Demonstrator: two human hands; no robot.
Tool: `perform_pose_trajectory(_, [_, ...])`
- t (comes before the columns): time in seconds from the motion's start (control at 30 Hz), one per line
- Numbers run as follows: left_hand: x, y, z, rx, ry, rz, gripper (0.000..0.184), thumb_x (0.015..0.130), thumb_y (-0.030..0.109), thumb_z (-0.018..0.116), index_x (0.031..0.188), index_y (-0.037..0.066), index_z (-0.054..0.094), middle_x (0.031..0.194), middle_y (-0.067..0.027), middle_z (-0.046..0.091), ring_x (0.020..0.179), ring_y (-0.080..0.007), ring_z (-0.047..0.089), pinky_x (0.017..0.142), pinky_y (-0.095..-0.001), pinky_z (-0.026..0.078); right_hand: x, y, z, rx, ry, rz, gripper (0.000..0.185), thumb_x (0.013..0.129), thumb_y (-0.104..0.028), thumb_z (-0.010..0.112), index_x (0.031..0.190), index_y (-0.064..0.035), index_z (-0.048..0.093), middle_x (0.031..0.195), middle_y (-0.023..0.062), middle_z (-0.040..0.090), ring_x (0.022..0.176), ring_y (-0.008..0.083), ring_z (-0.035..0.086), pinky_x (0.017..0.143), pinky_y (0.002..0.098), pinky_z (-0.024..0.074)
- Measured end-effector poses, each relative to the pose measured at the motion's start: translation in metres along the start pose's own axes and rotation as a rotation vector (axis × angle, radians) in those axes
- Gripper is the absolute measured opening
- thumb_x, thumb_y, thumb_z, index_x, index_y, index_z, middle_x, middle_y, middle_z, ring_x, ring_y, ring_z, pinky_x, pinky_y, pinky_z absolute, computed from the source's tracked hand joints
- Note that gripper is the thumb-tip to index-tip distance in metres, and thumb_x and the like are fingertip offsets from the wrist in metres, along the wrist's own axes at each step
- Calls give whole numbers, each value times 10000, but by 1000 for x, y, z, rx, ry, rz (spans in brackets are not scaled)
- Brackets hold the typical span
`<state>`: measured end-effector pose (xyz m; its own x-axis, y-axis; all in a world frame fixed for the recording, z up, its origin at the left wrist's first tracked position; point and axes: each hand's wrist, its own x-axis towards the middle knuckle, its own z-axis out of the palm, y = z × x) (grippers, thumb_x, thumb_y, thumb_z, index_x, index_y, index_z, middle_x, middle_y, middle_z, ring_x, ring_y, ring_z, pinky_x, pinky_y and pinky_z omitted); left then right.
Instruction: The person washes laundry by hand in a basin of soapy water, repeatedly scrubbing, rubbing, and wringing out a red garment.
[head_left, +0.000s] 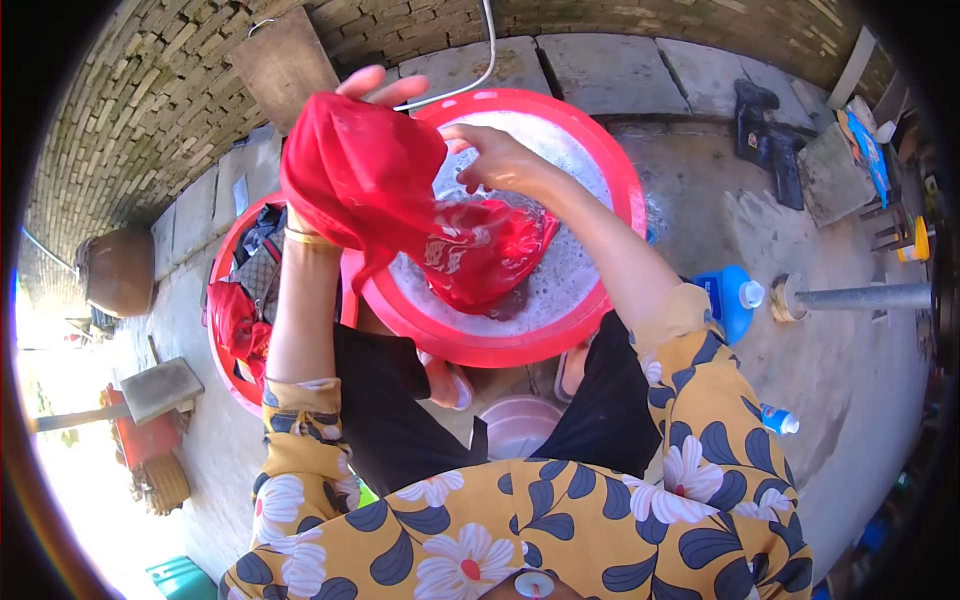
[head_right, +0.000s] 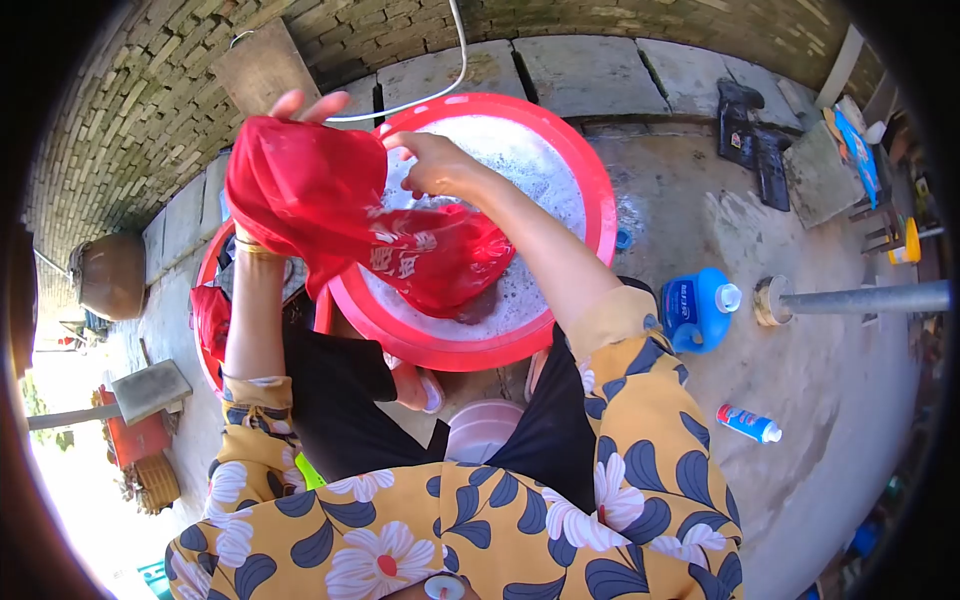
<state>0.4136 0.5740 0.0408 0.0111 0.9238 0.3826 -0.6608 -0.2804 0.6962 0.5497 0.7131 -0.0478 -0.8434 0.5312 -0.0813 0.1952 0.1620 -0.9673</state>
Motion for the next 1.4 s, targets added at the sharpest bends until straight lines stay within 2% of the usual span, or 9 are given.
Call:
perform_pose_trajectory(0.13, [39, 26, 27, 85, -236, -82, 518, 921, 232, 457, 1338, -6, 261, 1322, -281, 337, 1037, -378, 543, 854, -447, 488, 13, 15, 18, -109, -274, -71, 361, 761, 18, 559, 1103, -97, 573, 934, 84, 622, 688, 120, 583, 595, 286, 468])
perform_pose_trajectory(0.2, [55, 35, 21, 122, -381, -130, 526, 917, 243, 467, 1357, 36, 266, 1350, -269, 307, 1119, -411, 472, 901, -476, 453, 33, 50, 41, -103, -32, -509, 232, 790, -97, 510, 987, -103, 634, 792, 110, 655, 722, 216, 637, 585, 306, 487])
perform_pose_trajectory(0.33, [58, 109, -51, 247, -196, -107, 509, 915, 223, 467, 1350, 33, 284, 1346, -226, 337, 1137, -353, 466, 934, -437, 424, 32, 19, 6, 103, 12, -39, 211, 793, -73, 442, 812, -26, 647, 679, 127, 631, 630, 202, 635, 502, 309, 474])
perform_pose_trajectory(0.53, [6, 187, -90, 429, 64, -47, 483, 912, 192, 469, 1339, 29, 312, 1339, -161, 382, 1165, -265, 456, 983, -379, 381, 3, -41, -84, 710, 406, -194, 163, 786, -66, 497, 880, 23, 595, 654, 90, 606, 499, 176, 571, 442, 257, 428])
perform_pose_trajectory(0.73, [-46, 131, -113, 178, 105, -293, 444, 900, 159, 487, 1315, 45, 375, 1307, -115, 446, 1171, -188, 453, 1033, -330, 328, -29, -49, -117, 563, 481, -426, 109, 710, -102, 618, 687, 3, 633, 650, 42, 599, 579, 96, 531, 529, 263, 421])
perform_pose_trajectory(0.8, [-65, 99, -123, 542, 565, -471, 464, 874, 156, 515, 1304, 31, 392, 1273, -121, 478, 1148, -176, 467, 1007, -318, 350, -38, -51, -111, 665, 301, -290, 114, 711, -106, 617, 679, 3, 630, 651, 33, 600, 598, 90, 535, 553, 247, 421])
perform_pose_trajectory(0.87, [-41, 66, -108, 1676, 145, -1057, 495, 802, 129, 558, 1275, 47, 436, 1230, -98, 518, 1113, -195, 501, 935, -349, 414, -26, -35, -100, 485, 187, -362, 110, 708, -118, 623, 703, -11, 649, 667, 16, 617, 612, 88, 547, 561, 232, 424])
perform_pose_trajectory(1.07, [-11, -68, -18, 1267, 172, -323, 540, 714, 106, 662, 1213, 18, 476, 1038, -76, 605, 903, -140, 565, 823, -256, 427, -20, -9, -39, -105, -163, -149, 209, 688, -216, 622, 643, -13, 611, 574, -5, 543, 549, 75, 458, 522, 259, 365])
perform_pose_trajectory(1.4, [-92, -152, -98, 1285, 260, -842, 191, 782, 93, 616, 940, -15, 627, 837, -19, 621, 761, -110, 567, 718, -245, 452, -54, 32, -61, -225, -299, 52, 242, 716, -233, 668, 692, 4, 628, 590, -2, 549, 555, 72, 466, 522, 266, 371])
